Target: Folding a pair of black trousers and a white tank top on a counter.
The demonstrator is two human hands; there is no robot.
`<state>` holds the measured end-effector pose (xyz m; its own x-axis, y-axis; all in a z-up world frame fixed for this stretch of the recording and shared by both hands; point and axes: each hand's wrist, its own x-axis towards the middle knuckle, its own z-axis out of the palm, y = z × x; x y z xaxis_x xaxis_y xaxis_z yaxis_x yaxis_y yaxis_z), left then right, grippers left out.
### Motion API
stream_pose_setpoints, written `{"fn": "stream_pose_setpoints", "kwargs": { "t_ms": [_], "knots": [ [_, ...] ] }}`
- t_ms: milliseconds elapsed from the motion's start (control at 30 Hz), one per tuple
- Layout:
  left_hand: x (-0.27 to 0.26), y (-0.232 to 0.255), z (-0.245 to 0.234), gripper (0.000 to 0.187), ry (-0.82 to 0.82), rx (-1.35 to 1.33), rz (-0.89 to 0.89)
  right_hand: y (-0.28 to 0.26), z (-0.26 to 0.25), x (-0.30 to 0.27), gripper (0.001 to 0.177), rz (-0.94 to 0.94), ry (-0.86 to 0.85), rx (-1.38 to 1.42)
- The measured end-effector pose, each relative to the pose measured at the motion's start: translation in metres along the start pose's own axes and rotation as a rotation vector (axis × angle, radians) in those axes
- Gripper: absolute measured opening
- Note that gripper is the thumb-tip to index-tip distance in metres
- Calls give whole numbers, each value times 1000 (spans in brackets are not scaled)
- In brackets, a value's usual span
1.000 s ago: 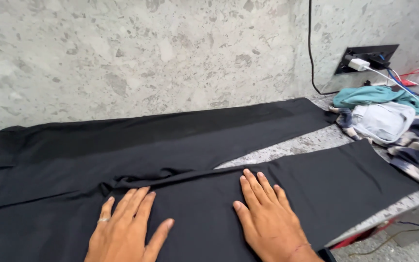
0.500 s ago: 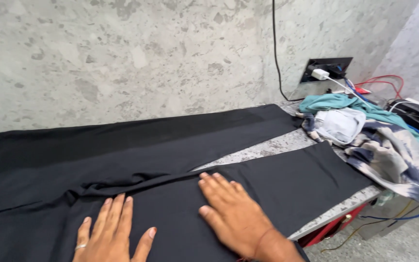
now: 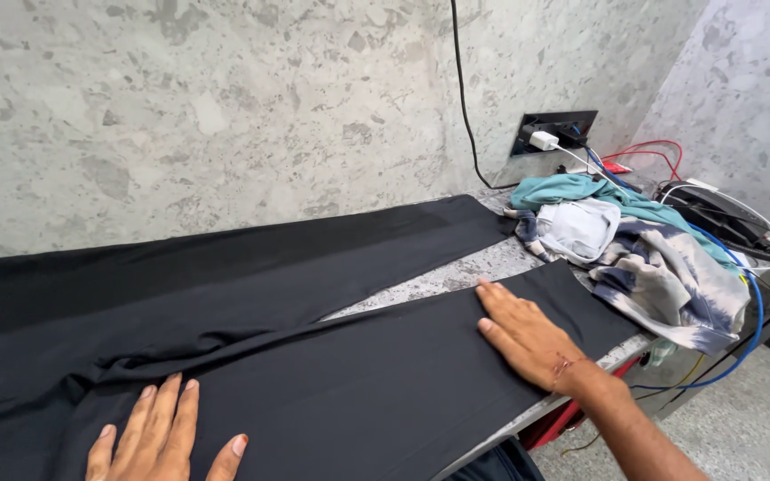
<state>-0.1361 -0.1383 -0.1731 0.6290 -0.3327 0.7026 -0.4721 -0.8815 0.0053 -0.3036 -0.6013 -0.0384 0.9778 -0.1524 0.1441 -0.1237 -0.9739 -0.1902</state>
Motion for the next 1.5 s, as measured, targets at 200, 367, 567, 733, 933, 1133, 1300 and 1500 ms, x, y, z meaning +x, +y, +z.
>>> {"fn": "stream_pose_setpoints", "kwargs": {
  "t_ms": [200, 367, 567, 733, 933, 1133, 1300, 1500],
  "knots": [
    [6, 5, -2, 88, 28, -56, -42, 67, 0, 1, 69, 95, 49, -7],
    [3, -32, 11, 89, -79, -186, 88, 102, 2, 0, 72, 127, 112, 8],
    [-48, -96, 8, 42, -271, -488, 340, 114, 18, -1, 67, 142, 246, -3],
    [-75, -116, -44, 35, -143, -340, 363, 146, 36, 12, 62, 95, 329, 9],
    [-67, -116, -118, 43, -116, -109, 482, 189, 61, 20, 66, -152, 398, -151],
    [-69, -184, -101, 48, -355, -323, 653, 100, 23, -2, 54, 67, 467, -103],
    [-21, -143, -210, 30, -460, -419, 51, 21, -6, -32, 23, 37, 604, -85],
    [46, -104, -256, 26, -443, -236, -198, -39, -11, -47, 83, -428, 268, 157]
  ]
}}
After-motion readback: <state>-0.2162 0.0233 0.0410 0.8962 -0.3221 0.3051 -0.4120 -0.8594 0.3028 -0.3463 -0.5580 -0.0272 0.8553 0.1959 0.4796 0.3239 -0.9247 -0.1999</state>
